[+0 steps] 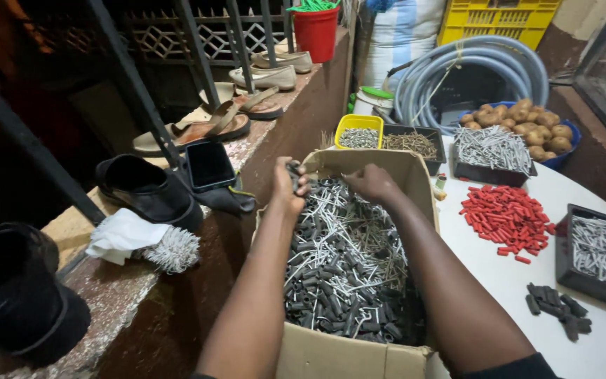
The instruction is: Assembling fasteners by inserting metal nails into black plastic sleeves
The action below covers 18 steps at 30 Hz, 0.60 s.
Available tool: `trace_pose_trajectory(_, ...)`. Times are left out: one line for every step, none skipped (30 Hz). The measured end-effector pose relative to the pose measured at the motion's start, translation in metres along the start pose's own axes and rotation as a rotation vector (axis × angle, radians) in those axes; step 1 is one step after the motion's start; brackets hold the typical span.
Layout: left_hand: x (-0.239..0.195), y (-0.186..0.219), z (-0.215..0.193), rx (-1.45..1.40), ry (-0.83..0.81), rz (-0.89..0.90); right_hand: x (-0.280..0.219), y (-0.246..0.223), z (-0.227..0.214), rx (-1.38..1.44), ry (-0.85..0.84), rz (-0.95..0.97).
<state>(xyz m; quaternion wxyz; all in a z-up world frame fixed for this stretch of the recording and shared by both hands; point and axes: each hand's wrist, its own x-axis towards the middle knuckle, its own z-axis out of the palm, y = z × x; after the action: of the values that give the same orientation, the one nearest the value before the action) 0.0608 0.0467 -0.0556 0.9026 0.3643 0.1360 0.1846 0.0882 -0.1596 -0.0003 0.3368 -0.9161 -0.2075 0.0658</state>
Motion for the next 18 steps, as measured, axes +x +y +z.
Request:
trace_pose_trajectory(0.0, 0.003, -0.003, -0.031, -0.024, -0.061, -0.004, 0.0, -0.001, -0.052, 0.009, -0.024)
trace_pose_trajectory(-0.007, 0.004, 0.003, -0.03, -0.029, -0.067, -0.01, -0.001, -0.001, -0.052, 0.013, -0.018)
trace_pose_trajectory(-0.014, 0.006, 0.009, -0.081, -0.093, -0.123, -0.015, -0.005, 0.001, -0.034, -0.007, -0.074)
trace_pose_trajectory(-0.022, 0.009, 0.014, -0.131, -0.158, -0.178, -0.021, -0.009, 0.003, -0.016, -0.026, -0.131)
trace_pose_trajectory(-0.021, 0.01, 0.014, -0.133, -0.157, -0.178, -0.019, -0.012, 0.006, -0.017, -0.028, -0.131)
trace_pose_trajectory(-0.021, 0.011, 0.014, -0.124, -0.161, -0.179, -0.017, -0.015, 0.009, -0.032, -0.123, -0.17)
trace_pose_trajectory(-0.02, 0.012, 0.015, -0.115, -0.166, -0.179, -0.015, -0.018, 0.012, -0.047, -0.218, -0.209)
trace_pose_trajectory(-0.015, 0.009, 0.011, -0.116, -0.164, -0.178, -0.014, -0.017, 0.015, -0.048, -0.221, -0.21)
trace_pose_trajectory(-0.01, 0.006, 0.007, -0.1, -0.151, -0.158, -0.014, -0.016, 0.019, -0.123, -0.267, -0.213)
trace_pose_trajectory(-0.005, 0.003, 0.003, -0.083, -0.139, -0.137, -0.013, -0.016, 0.023, -0.198, -0.314, -0.215)
trace_pose_trajectory(-0.012, 0.004, 0.006, -0.082, -0.138, -0.138, -0.015, -0.018, 0.027, -0.197, -0.314, -0.214)
trace_pose_trajectory(-0.02, 0.006, 0.01, -0.046, -0.137, -0.112, -0.016, -0.02, 0.031, -0.248, -0.286, -0.231)
trace_pose_trajectory(-0.027, 0.008, 0.015, -0.009, -0.138, -0.084, -0.017, -0.023, 0.034, -0.3, -0.257, -0.249)
trace_pose_trajectory(-0.03, 0.008, 0.018, -0.008, -0.139, -0.085, -0.018, -0.025, 0.035, -0.299, -0.255, -0.248)
trace_pose_trajectory(-0.033, 0.008, 0.02, 0.028, -0.131, -0.06, -0.019, -0.027, 0.037, -0.299, -0.253, -0.247)
trace_pose_trajectory(-0.036, 0.009, 0.023, 0.064, -0.122, -0.036, -0.02, -0.029, 0.038, -0.298, -0.25, -0.245)
trace_pose_trajectory(-0.043, 0.011, 0.026, 0.065, -0.124, -0.036, -0.014, -0.022, 0.04, -0.297, -0.248, -0.244)
trace_pose_trajectory(-0.049, 0.014, 0.029, 0.089, -0.115, -0.025, -0.009, -0.016, 0.042, -0.219, -0.251, -0.26)
